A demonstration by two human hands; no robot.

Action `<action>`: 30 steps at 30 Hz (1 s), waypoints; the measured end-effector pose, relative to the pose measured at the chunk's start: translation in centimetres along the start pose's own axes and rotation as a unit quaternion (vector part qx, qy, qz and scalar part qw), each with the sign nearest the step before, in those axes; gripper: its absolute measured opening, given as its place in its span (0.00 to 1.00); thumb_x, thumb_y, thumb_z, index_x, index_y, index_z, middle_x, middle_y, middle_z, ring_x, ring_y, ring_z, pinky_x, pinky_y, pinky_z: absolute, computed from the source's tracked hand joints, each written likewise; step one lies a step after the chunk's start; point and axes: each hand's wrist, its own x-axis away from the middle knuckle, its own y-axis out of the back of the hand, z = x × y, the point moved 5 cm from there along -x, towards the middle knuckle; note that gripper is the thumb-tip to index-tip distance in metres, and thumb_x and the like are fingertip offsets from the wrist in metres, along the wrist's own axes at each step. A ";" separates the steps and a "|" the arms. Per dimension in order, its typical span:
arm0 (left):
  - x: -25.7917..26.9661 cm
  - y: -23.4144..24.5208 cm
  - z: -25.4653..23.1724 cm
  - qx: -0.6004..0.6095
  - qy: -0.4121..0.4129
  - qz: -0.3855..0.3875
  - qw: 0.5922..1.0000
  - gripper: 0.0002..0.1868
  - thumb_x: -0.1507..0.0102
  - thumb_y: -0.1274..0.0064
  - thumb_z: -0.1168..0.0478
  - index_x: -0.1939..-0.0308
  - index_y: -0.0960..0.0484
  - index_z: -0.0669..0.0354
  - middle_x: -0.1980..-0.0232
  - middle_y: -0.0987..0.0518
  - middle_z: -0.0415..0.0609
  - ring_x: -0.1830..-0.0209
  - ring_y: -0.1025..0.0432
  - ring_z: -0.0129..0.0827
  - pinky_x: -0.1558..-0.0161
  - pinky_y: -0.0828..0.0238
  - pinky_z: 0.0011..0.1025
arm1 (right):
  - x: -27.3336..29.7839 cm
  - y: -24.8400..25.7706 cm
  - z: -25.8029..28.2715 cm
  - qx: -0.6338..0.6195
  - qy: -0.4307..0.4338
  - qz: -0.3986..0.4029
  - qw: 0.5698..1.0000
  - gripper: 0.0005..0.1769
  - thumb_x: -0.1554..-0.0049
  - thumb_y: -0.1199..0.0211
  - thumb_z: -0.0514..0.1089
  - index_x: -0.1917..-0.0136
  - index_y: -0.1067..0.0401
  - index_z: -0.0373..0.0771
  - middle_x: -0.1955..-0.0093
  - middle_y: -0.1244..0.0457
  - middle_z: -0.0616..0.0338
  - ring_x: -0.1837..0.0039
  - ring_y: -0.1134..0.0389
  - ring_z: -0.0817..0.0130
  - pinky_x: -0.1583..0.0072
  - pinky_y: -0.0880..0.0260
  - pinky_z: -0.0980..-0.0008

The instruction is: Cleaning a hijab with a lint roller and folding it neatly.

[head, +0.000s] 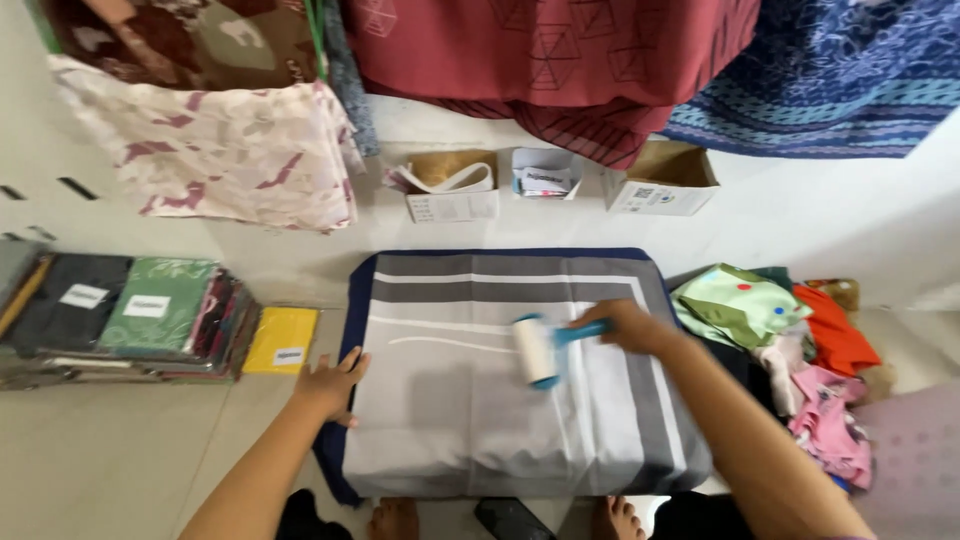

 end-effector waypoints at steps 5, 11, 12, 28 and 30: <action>1.9 1.0 -0.1 0.027 -0.021 -0.012 0.999 0.65 0.43 0.30 0.40 0.16 0.64 0.37 0.13 0.65 0.36 0.17 0.60 0.64 0.24 0.62 0.66 | 9.5 6.7 -15.0 0.047 -0.185 -0.092 0.977 0.31 0.60 0.19 0.38 0.42 0.16 0.55 0.43 0.25 0.57 0.36 0.28 0.49 0.33 0.30 0.54; 1.5 2.1 0.7 0.065 -0.027 -0.041 0.997 0.52 0.40 0.36 0.41 0.18 0.50 0.34 0.14 0.53 0.33 0.17 0.54 0.61 0.23 0.60 0.64 | 14.4 10.0 -13.8 0.052 -0.293 -0.094 0.950 0.30 0.57 0.21 0.40 0.43 0.15 0.67 0.41 0.25 0.58 0.39 0.26 0.46 0.36 0.29 0.56; 0.0 2.0 0.9 0.061 -0.026 -0.044 0.997 0.52 0.40 0.36 0.41 0.18 0.50 0.34 0.14 0.53 0.33 0.17 0.54 0.61 0.23 0.60 0.64 | 13.4 9.9 -12.5 0.049 -0.293 -0.098 0.950 0.30 0.57 0.21 0.40 0.43 0.15 0.67 0.41 0.25 0.58 0.39 0.26 0.46 0.36 0.29 0.56; -5.3 5.7 -5.4 0.107 -0.057 -0.322 0.939 0.34 0.26 0.78 0.38 0.18 0.50 0.43 0.15 0.52 0.43 0.15 0.58 0.47 0.20 0.63 0.44 | -10.9 -4.8 0.5 0.097 0.085 -0.078 0.989 0.25 0.44 0.34 0.50 0.33 0.27 0.69 0.42 0.30 0.63 0.40 0.27 0.55 0.37 0.27 0.56; -5.1 5.6 -5.4 0.113 -0.064 -0.323 0.938 0.35 0.26 0.78 0.38 0.18 0.51 0.43 0.14 0.53 0.43 0.15 0.59 0.46 0.19 0.66 0.44 | -9.6 -2.4 -2.1 0.073 0.057 -0.068 0.993 0.27 0.46 0.31 0.43 0.36 0.24 0.69 0.41 0.29 0.64 0.38 0.28 0.56 0.35 0.28 0.57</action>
